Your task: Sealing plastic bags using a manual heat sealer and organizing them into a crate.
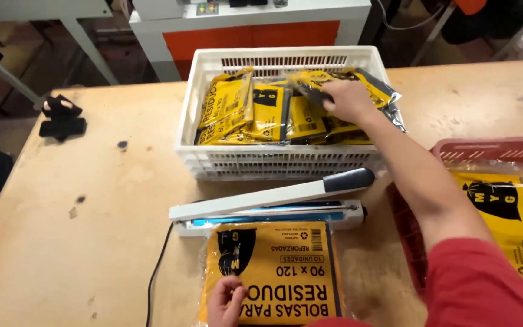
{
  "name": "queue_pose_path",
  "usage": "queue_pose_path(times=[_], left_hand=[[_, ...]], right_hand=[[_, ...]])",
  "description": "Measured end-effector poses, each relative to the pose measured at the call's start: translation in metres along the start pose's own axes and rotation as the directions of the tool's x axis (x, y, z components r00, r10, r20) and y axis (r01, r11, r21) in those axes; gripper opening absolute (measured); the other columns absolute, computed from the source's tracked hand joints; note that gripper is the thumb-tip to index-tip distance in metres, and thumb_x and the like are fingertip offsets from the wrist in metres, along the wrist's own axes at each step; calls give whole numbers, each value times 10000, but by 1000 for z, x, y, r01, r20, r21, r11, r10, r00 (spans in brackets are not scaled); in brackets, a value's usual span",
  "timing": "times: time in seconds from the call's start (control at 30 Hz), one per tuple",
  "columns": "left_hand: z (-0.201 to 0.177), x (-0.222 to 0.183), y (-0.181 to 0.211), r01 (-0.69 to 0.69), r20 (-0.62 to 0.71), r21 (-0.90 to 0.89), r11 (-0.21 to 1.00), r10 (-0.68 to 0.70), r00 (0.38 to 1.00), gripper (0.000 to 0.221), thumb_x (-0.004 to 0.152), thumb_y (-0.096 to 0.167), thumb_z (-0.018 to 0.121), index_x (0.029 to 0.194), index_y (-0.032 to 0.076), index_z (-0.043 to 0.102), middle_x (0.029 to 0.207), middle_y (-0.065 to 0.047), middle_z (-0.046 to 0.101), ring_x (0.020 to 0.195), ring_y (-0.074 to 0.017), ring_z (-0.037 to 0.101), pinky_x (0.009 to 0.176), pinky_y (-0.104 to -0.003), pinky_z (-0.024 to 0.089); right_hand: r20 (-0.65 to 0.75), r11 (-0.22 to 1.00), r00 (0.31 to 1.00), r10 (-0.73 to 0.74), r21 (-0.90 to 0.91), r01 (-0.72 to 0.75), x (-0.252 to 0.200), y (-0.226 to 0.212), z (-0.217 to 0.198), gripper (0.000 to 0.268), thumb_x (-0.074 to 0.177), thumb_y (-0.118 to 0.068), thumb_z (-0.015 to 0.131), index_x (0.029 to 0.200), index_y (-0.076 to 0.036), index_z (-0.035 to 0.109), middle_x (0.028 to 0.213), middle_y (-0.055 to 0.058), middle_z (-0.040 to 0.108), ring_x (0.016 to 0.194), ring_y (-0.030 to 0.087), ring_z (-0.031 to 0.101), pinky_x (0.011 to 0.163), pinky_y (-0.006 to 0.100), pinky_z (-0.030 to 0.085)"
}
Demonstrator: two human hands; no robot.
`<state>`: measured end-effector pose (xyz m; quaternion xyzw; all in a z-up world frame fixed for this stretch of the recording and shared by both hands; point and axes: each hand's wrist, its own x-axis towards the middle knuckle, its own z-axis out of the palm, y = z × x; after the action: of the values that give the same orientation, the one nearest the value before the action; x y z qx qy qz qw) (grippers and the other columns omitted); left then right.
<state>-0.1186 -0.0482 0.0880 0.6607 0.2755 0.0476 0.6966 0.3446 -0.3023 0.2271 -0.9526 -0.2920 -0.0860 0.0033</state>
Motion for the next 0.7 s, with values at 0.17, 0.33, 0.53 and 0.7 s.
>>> queue_pose_path(times=[0.17, 0.33, 0.53, 0.7], left_hand=[[1, 8, 33, 73, 207, 95, 993, -91, 974, 128, 888, 155, 541, 924, 113, 656, 855, -41, 749, 760, -146, 679, 708, -282, 543], [-12, 25, 13, 112, 399, -460, 881, 93, 912, 902, 915, 825, 86, 1262, 104, 503, 1028, -46, 611, 931, -109, 618, 754, -218, 505], [-24, 31, 23, 370, 107, -148, 917, -357, 928, 639, 834, 489, 790, 1203, 6, 593, 677, -55, 462, 396, -141, 382, 354, -269, 322], [-13, 31, 37, 334, 28, 231, 914, -349, 937, 566, 844, 449, 761, 1220, 33, 680, 1133, -221, 695, 1116, -379, 667, 885, -504, 539]], right_hand=[[-535, 914, 784, -314, 55, 403, -105, -115, -102, 111, 941, -41, 659, 832, -22, 653, 752, 92, 649, 612, 193, 574, 494, 294, 418], [-633, 732, 516, -577, -121, 671, -259, -197, 9, 148, 939, -300, 604, 936, -187, 700, 866, 8, 650, 693, 220, 634, 622, 338, 565], [228, 687, 686, -691, 501, 526, -334, -272, 46, 262, 818, -199, 725, 1000, -94, 568, 895, 105, 642, 830, 350, 681, 635, 439, 563], [168, 782, 985, -29, 618, -82, -294, -240, 91, 414, 749, -486, 784, 936, -141, 650, 922, 96, 660, 925, 325, 668, 767, 456, 540]])
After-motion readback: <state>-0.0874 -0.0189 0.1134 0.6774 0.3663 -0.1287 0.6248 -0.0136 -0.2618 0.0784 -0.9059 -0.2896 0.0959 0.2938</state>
